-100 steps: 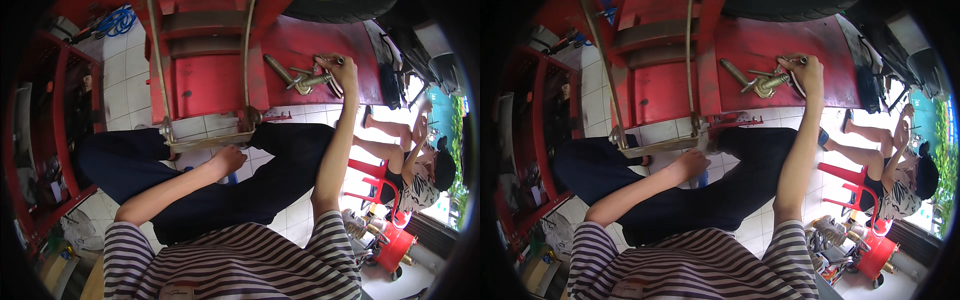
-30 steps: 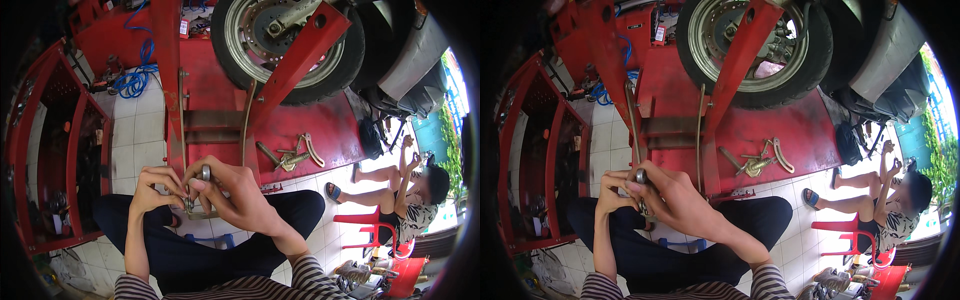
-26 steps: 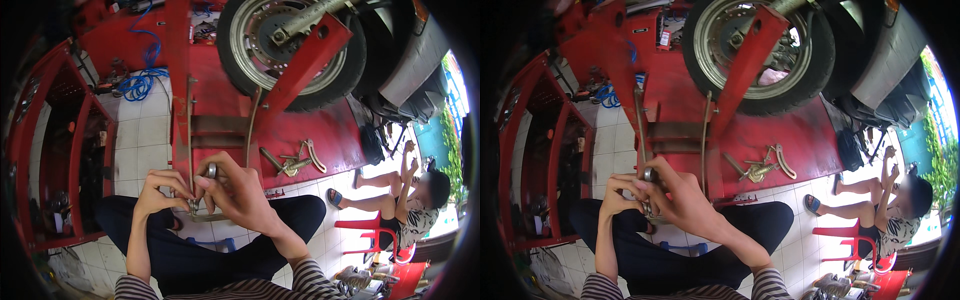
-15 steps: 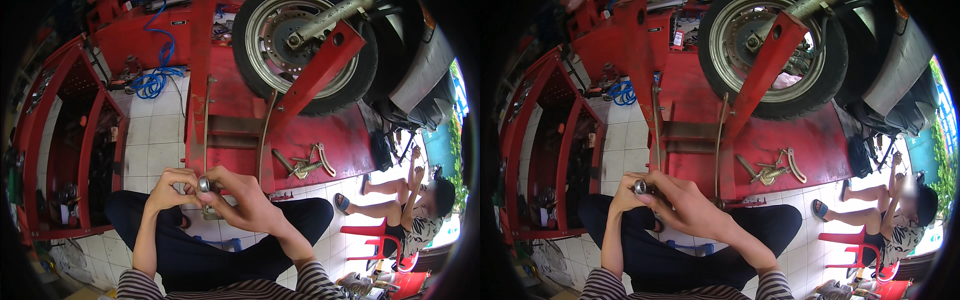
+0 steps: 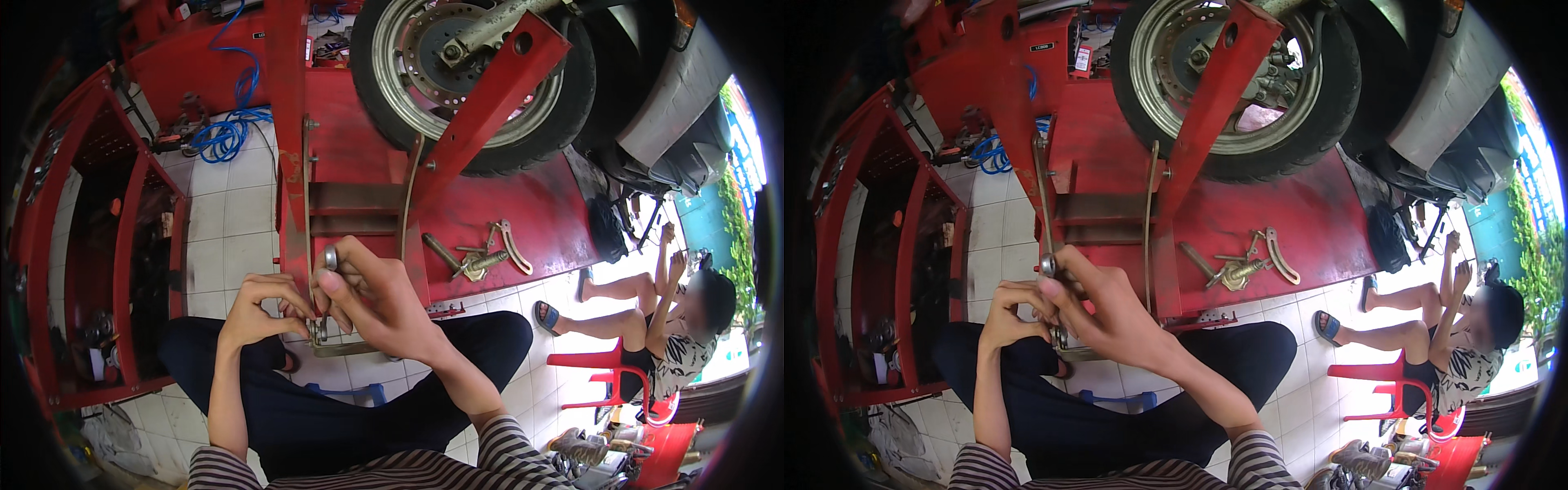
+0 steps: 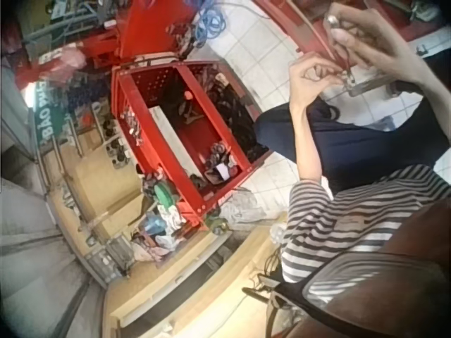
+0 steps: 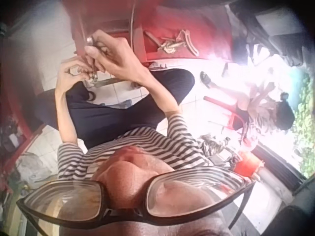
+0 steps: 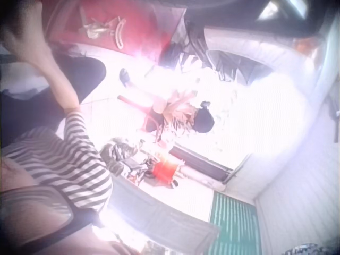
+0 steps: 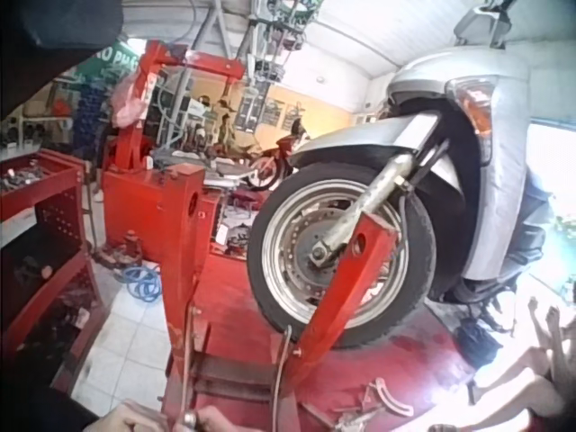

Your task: The person uses a wrench to tighten a bolt on a red motorcycle stand, then fits a small metal bracket onto a rod and secures it with a bolt and a nut by hand and with a wrench.

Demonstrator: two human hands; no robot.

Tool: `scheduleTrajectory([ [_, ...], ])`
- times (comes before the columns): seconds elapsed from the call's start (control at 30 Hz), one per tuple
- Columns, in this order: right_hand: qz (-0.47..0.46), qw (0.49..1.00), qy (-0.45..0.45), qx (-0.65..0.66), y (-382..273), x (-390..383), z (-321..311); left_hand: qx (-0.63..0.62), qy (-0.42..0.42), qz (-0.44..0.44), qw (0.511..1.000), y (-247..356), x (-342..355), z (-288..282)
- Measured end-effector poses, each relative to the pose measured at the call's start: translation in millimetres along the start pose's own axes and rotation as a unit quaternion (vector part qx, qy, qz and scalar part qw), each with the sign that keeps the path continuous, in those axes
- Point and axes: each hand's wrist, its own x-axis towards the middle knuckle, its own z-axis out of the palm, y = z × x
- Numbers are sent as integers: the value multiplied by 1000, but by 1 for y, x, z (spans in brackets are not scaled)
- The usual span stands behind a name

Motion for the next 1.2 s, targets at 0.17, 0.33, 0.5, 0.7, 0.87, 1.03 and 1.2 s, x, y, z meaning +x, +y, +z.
scheduleTrajectory([
  [0.17,-12,999,-8,-35,1,-1,-1,-5,-1,2,1000,0,1,0],
  [0.33,-2,1000,-10,-19,-4,-1,2,-1,1,17,1000,0,1,1],
  [0.5,-6,1000,1,-2,-6,-5,0,-1,-3,10,1000,-3,-1,-1],
  [0.7,-16,1000,9,-10,-8,-4,0,1,-1,23,1000,-4,1,-1],
  [0.87,7,1000,10,1,-5,-6,-1,-1,-4,23,1000,-4,2,-1],
  [1.03,-8,1000,-12,-9,-7,-3,4,7,2,31,1000,-1,2,0],
  [1.2,-34,999,19,-2,-10,-6,4,-1,-2,20,1000,-3,-1,-1],
])
